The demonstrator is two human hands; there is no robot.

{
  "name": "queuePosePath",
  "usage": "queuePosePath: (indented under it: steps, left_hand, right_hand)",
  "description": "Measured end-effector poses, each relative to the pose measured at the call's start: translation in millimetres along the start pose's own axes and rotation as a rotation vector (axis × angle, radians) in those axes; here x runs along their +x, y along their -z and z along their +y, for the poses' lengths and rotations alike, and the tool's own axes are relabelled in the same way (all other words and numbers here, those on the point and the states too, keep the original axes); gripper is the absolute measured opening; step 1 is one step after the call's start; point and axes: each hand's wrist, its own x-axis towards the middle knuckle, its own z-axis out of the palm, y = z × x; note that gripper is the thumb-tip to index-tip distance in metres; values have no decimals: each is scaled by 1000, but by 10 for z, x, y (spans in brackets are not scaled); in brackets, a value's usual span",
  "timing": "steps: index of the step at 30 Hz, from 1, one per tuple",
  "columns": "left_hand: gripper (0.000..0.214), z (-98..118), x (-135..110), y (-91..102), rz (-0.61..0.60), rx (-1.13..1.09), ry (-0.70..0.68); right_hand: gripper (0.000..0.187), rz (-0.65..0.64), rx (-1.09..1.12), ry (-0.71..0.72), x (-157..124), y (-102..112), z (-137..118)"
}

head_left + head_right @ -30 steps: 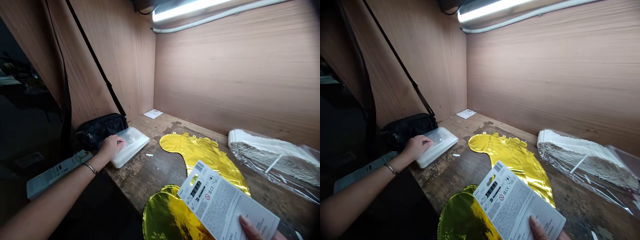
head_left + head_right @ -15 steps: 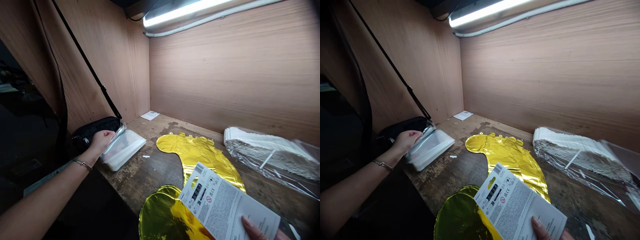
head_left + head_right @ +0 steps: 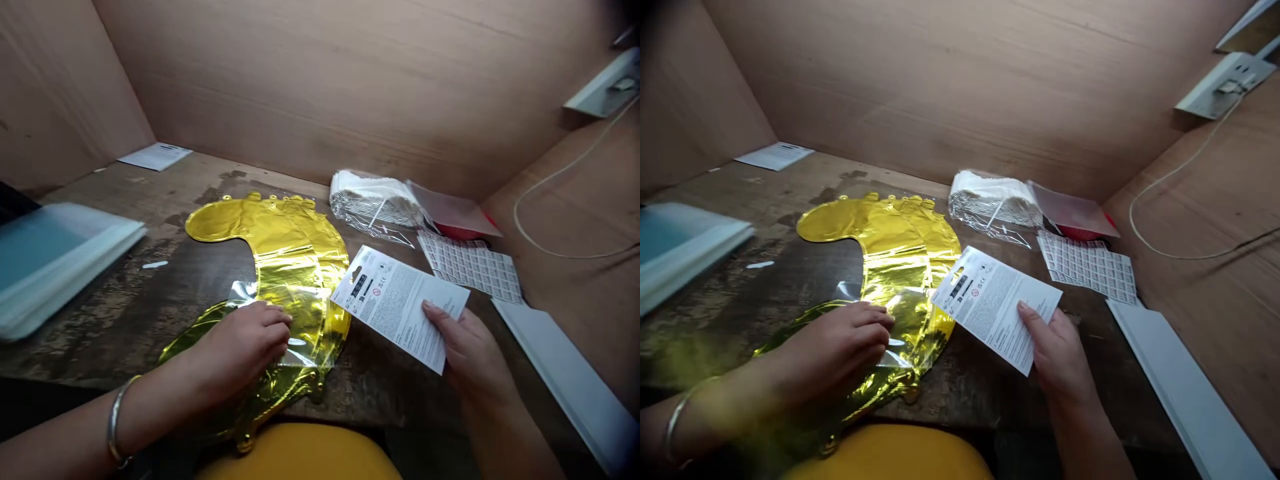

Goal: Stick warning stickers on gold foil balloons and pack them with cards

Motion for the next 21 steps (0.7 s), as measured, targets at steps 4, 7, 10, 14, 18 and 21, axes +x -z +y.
queuePosePath:
  steps: [4,7,10,14,18,21]
  left_hand:
    - [27,-37,143,53,-199,70,181]
    - [50,-78,196,-64,-244,129,186]
    - [59,-145,184,-208,-314,179,160]
    - [59,-192,141,-262,-329,234,144]
    - [58,-184,140,-251,-340,245,153]
    - [59,-181,145,-252,-357,241,169]
  right_hand:
    - [43,-67,-89,-60,-77,249,156]
    - [48,-244,-200,-66,-94,270,218]
    - [52,-254,-324,34,-54,235,233]
    - [50,-129,-464,245,-3,123,269]
    - [50,-156,-542,328,-58,4,331]
    - [50,-282,-480,193,-121,-9,364]
